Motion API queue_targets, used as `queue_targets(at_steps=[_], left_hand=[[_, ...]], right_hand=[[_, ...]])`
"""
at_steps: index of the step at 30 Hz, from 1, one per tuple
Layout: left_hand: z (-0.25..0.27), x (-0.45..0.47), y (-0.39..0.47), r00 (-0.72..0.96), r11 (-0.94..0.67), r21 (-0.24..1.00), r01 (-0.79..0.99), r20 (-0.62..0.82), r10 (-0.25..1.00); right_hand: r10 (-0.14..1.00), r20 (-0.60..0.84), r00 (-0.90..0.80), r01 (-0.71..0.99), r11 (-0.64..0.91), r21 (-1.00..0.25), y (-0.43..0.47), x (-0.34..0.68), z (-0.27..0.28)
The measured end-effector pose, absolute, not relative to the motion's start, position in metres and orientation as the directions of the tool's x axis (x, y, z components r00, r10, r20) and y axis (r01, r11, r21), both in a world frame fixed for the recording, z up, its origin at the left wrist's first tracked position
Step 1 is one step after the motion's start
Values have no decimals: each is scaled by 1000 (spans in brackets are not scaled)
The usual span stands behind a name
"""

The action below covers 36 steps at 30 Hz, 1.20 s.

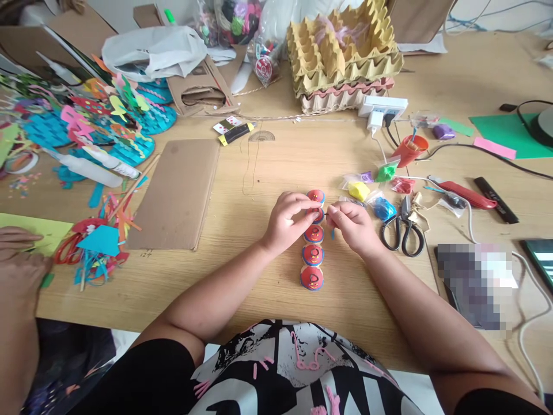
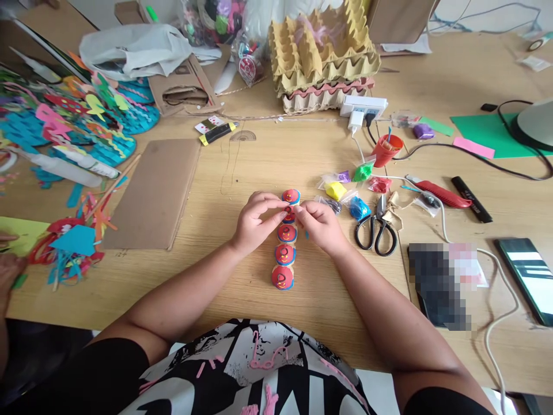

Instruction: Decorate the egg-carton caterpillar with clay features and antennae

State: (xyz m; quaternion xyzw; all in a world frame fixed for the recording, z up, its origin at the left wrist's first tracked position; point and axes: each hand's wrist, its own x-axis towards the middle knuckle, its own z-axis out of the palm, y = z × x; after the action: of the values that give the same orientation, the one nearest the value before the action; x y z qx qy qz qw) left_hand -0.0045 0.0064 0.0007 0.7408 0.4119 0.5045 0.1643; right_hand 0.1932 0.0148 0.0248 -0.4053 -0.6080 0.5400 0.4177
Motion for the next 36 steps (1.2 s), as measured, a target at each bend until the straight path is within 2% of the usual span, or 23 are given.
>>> queue_targets(at_steps=[3,7,12,24,30,36], left_hand=[[0,-4,6,156,-634,644,429,639,753],[1,-4,7,136,-617,657,434,629,765],[0,-6,7,124,-590,664,460,610,783],[1,-2,6,134,-635,661,399,643,754],[1,-3,6,130,-615,680,400,622,772],[0,-2,5,119,-622,679,389,633,765]], right_hand=[[947,74,-312,110,114,-987,16,195,24],[958,131,-256,75,154,-985,21,194,21],[971,64,-232,16,70,-997,23,196,18],[978,-25,-206,71,-10,-997,20,199,16],[965,88,-247,27,98,-995,23,195,18],[978,80,-194,-5,81,-997,24,197,8]])
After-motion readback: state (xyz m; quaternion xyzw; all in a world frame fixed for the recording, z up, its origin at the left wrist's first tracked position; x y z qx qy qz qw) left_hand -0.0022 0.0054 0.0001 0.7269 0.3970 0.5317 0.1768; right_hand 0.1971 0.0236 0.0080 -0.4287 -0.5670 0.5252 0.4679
